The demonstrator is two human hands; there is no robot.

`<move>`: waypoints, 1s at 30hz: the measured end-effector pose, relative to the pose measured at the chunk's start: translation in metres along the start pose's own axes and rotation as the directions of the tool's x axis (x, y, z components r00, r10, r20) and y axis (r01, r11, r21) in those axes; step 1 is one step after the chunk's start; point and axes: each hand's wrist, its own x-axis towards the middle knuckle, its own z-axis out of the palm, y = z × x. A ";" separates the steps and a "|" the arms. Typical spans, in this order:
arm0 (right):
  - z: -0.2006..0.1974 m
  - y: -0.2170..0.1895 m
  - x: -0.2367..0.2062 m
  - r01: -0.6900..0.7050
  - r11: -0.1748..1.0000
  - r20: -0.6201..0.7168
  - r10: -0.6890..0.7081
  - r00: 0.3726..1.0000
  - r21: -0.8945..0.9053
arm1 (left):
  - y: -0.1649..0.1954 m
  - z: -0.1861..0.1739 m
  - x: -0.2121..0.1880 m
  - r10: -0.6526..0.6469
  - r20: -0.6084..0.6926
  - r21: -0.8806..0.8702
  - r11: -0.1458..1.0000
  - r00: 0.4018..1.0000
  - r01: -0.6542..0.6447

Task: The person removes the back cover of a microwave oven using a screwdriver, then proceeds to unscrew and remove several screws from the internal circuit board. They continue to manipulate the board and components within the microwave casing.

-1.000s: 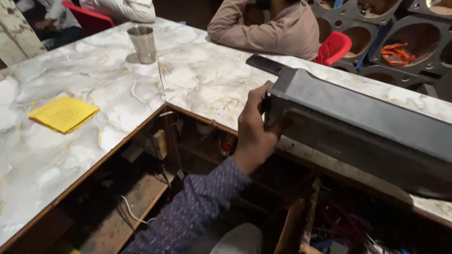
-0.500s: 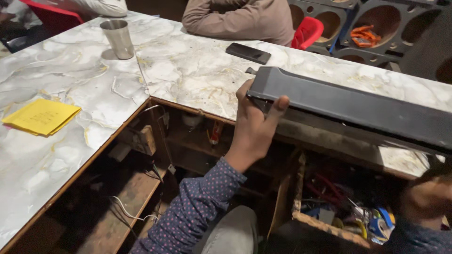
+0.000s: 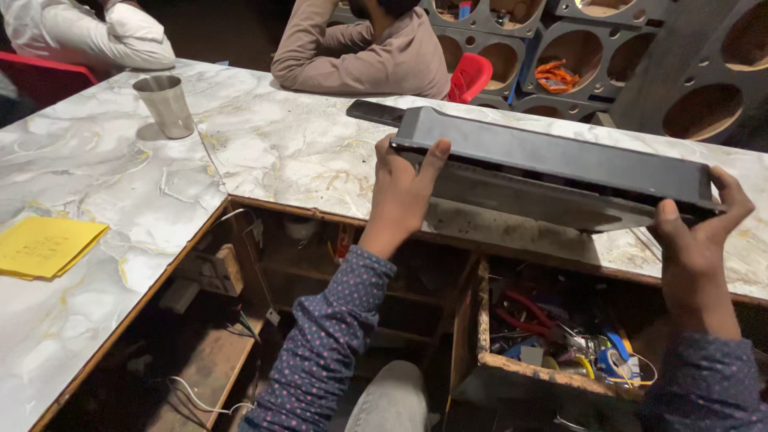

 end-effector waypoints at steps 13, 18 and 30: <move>0.002 0.008 0.082 -0.311 0.942 -0.091 0.323 0.942 0.129 | 0.004 0.009 0.089 0.070 -0.047 -0.194 0.978 0.996 -0.078; 0.014 0.000 0.083 -0.270 0.961 -0.162 0.277 0.947 0.066 | -0.019 0.033 0.133 -0.055 0.057 -0.378 0.923 0.997 0.072; 0.034 -0.049 0.029 0.267 0.763 -0.040 -0.357 0.933 -0.588 | -0.041 0.008 0.163 0.009 0.306 -0.414 0.902 0.952 0.125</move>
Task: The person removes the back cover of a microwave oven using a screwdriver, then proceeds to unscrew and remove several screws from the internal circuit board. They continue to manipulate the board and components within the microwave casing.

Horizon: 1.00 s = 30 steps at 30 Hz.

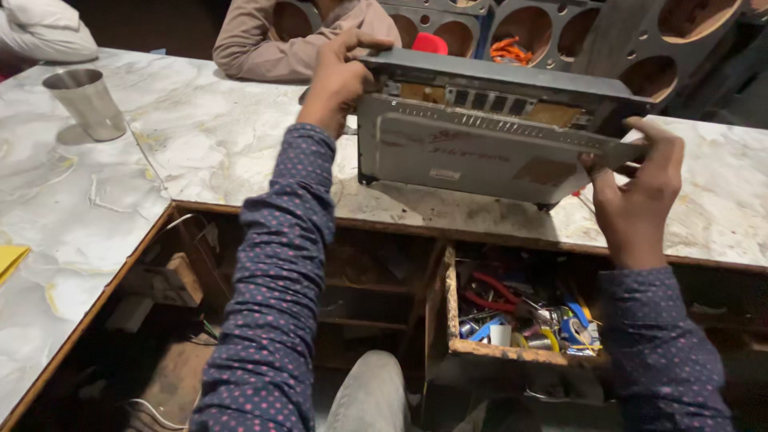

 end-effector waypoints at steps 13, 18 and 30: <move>-0.093 -0.060 -0.127 0.412 0.888 -0.016 -0.424 0.906 -0.202 | -0.033 0.004 -0.001 0.049 -0.095 0.338 0.941 0.994 -0.014; -0.167 -0.084 -0.154 -0.089 0.989 -0.257 0.056 0.965 -0.121 | -0.044 -0.009 0.003 -0.059 -0.051 0.300 0.951 0.997 0.071; -0.262 0.106 -0.187 -0.473 0.337 -0.015 0.826 0.563 0.814 | -0.063 -0.014 0.012 -0.044 0.046 0.515 0.857 0.998 0.014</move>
